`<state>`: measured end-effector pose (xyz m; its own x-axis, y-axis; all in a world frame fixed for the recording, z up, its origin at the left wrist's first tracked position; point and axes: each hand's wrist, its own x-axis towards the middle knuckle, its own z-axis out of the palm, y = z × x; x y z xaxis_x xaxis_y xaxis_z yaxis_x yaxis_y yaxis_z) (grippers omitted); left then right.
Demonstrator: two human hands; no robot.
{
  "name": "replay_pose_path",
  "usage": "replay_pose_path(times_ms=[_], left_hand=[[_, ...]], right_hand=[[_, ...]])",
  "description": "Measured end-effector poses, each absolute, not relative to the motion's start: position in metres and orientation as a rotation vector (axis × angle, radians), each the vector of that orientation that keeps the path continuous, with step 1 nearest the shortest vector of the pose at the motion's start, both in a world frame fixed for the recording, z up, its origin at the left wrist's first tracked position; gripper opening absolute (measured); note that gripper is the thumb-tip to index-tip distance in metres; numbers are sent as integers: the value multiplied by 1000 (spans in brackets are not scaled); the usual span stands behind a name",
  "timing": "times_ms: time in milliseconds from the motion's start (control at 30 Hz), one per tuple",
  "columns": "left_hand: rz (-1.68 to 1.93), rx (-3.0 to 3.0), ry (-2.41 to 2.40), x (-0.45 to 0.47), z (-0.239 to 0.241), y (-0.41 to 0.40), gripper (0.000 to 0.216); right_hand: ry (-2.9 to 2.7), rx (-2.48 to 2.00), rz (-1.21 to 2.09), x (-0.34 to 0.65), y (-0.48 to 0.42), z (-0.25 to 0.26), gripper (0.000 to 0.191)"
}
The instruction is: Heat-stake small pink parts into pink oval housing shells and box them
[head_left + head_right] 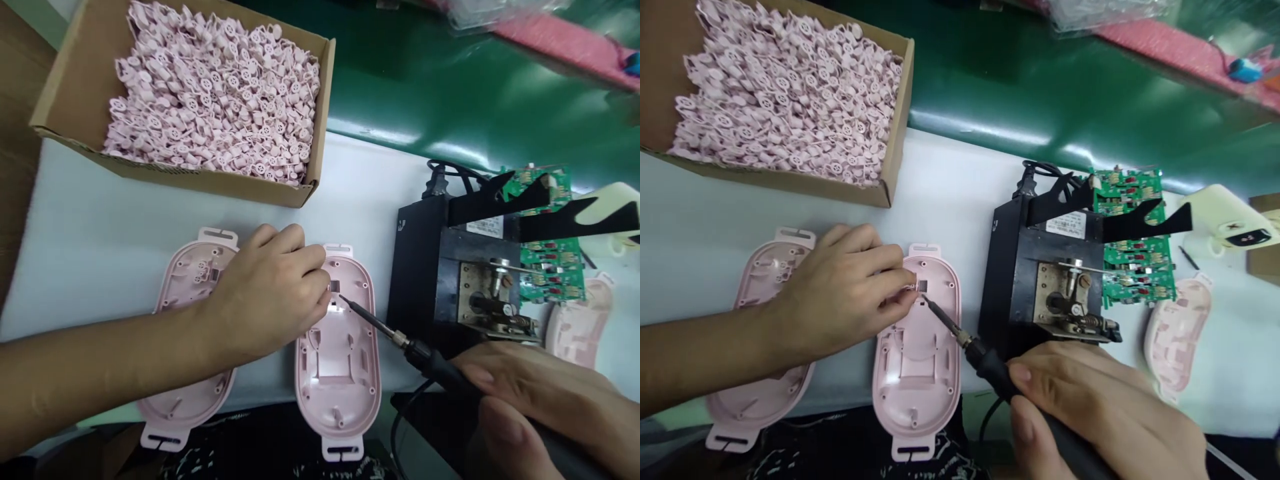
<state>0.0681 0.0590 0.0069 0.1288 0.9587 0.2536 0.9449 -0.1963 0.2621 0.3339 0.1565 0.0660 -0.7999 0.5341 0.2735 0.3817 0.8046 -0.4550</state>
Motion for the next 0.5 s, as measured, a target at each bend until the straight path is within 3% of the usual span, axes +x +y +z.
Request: replay_pose_path(times_ms=[133, 200, 333, 500], left_hand=[[584, 2330, 1913, 67, 7, 59, 23], [590, 2327, 1896, 67, 6, 59, 21], [606, 2311, 1901, 68, 5, 59, 21], [595, 2295, 1916, 68, 5, 59, 24]], right_hand=[[-2552, -612, 681, 336, 154, 59, 15], [-2571, -608, 683, 335, 155, 56, 6], [-2717, -665, 590, 335, 157, 53, 31], [-2625, -544, 611, 330, 156, 54, 8]])
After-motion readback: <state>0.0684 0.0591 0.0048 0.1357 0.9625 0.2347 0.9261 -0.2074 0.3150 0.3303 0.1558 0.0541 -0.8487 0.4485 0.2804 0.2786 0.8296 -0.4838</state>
